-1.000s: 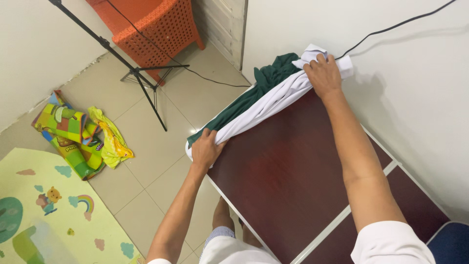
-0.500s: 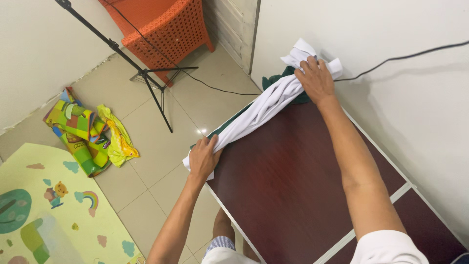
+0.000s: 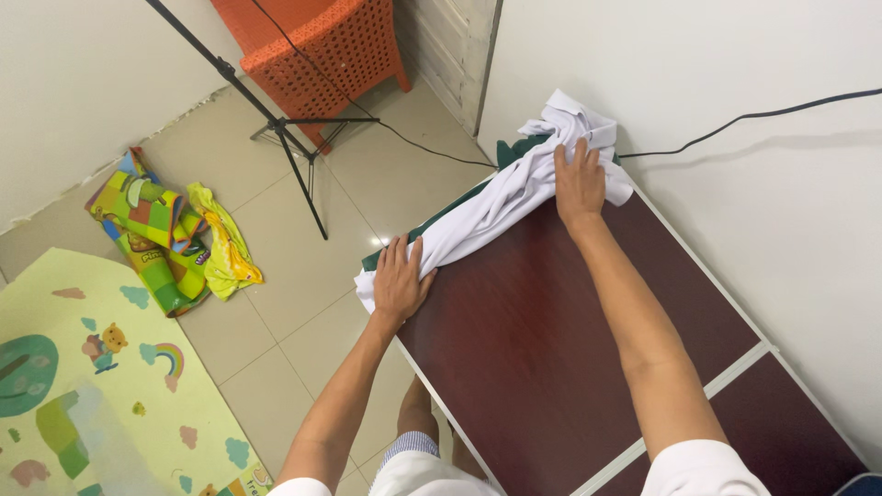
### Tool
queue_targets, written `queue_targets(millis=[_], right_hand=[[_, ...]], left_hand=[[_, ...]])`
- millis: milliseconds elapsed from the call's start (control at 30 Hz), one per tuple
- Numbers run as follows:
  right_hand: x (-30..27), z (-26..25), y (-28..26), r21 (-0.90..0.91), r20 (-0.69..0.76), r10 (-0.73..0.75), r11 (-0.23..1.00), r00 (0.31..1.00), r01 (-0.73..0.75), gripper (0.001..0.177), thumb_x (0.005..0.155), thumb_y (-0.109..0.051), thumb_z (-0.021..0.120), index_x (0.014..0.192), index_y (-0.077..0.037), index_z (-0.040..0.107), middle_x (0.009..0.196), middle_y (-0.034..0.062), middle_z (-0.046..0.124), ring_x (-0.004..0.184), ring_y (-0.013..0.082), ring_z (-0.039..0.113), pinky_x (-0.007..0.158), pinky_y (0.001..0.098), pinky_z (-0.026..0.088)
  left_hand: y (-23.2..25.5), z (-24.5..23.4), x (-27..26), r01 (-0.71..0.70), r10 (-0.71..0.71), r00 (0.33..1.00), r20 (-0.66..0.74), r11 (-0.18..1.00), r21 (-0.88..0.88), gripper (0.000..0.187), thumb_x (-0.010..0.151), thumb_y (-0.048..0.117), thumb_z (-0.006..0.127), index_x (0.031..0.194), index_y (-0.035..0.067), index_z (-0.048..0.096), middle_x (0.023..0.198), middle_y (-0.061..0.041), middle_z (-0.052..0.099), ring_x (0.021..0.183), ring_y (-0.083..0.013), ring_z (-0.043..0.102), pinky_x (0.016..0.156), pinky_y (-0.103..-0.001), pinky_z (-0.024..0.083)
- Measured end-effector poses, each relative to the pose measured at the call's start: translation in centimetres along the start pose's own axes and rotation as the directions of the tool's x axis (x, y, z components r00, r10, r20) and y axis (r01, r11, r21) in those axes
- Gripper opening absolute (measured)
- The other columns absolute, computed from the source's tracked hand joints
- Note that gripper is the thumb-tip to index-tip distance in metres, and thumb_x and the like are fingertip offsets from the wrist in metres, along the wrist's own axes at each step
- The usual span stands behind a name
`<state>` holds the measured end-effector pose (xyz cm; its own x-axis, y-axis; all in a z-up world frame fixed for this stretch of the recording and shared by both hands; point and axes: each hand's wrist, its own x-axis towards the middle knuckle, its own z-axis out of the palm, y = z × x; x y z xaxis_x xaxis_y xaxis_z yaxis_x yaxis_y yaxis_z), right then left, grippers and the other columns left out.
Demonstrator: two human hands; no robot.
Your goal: The person opens a blue suitcase placed on a table and removes several folded clothes one by one. They unfold each item, including a green shirt, a white shirt, a gray shirt, a red shirt, a patterned shirt, and a blue shirt, then place them on the table.
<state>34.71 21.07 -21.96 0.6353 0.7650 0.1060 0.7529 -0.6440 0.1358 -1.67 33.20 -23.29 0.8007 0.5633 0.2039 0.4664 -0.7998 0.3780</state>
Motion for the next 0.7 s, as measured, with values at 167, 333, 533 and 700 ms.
queue_targets(millis=[167, 333, 533, 700], right_hand=[[-1.2, -0.7, 0.4, 0.202, 0.157, 0.021, 0.978, 0.987, -0.053, 0.089, 0.076, 0.002, 0.076, 0.157, -0.011, 0.04, 0.161, 0.0164, 0.03, 0.135, 0.04, 0.046, 0.101, 0.0457, 0.053], [-3.3, -1.8, 0.3, 0.211, 0.042, -0.034, 0.977, 0.999, 0.025, 0.088, 0.075, -0.006, 0.078, 0.153, -0.005, 0.039, 0.16, 0.0238, 0.024, 0.137, 0.0422, 0.038, 0.106, 0.0488, 0.044], [-7.7, -3.4, 1.1, 0.189, 0.044, -0.007, 0.982, 0.999, -0.002, 0.081, 0.08, -0.011, 0.076, 0.153, -0.001, 0.041, 0.161, 0.0271, 0.024, 0.14, 0.0426, 0.038, 0.11, 0.0501, 0.041], [-14.4, -4.4, 1.9, 0.225, 0.026, -0.042, 0.974, 0.999, 0.035, 0.05, 0.083, -0.016, 0.074, 0.13, -0.001, 0.062, 0.144, 0.0203, 0.048, 0.134, 0.036, 0.045, 0.109, 0.0497, 0.041]], left_hand=[[0.0, 0.1, 0.1, 0.011, -0.011, 0.999, 0.042, 1.0, 0.01, 0.073, 0.088, 0.04, 0.072, 0.146, 0.002, 0.049, 0.148, -0.026, 0.047, 0.139, -0.044, 0.041, 0.115, -0.054, 0.032], [-0.4, 0.9, 0.0, 0.007, -0.01, 0.997, 0.081, 0.999, 0.041, 0.078, 0.085, 0.04, 0.074, 0.148, 0.003, 0.045, 0.148, -0.026, 0.046, 0.139, -0.0441, 0.04, 0.115, -0.055, 0.031], [-0.1, 0.2, -0.1, 0.032, -0.048, 0.987, 0.154, 0.994, 0.1, 0.087, 0.081, 0.043, 0.077, 0.15, 0.004, 0.041, 0.15, -0.025, 0.041, 0.141, -0.0435, 0.035, 0.115, -0.063, 0.025], [2.0, -1.9, -0.9, 0.018, -0.034, 0.994, 0.108, 0.989, 0.146, 0.09, 0.076, 0.047, 0.079, 0.145, 0.002, 0.043, 0.151, -0.025, 0.039, 0.145, -0.0441, 0.028, 0.116, -0.066, 0.017]])
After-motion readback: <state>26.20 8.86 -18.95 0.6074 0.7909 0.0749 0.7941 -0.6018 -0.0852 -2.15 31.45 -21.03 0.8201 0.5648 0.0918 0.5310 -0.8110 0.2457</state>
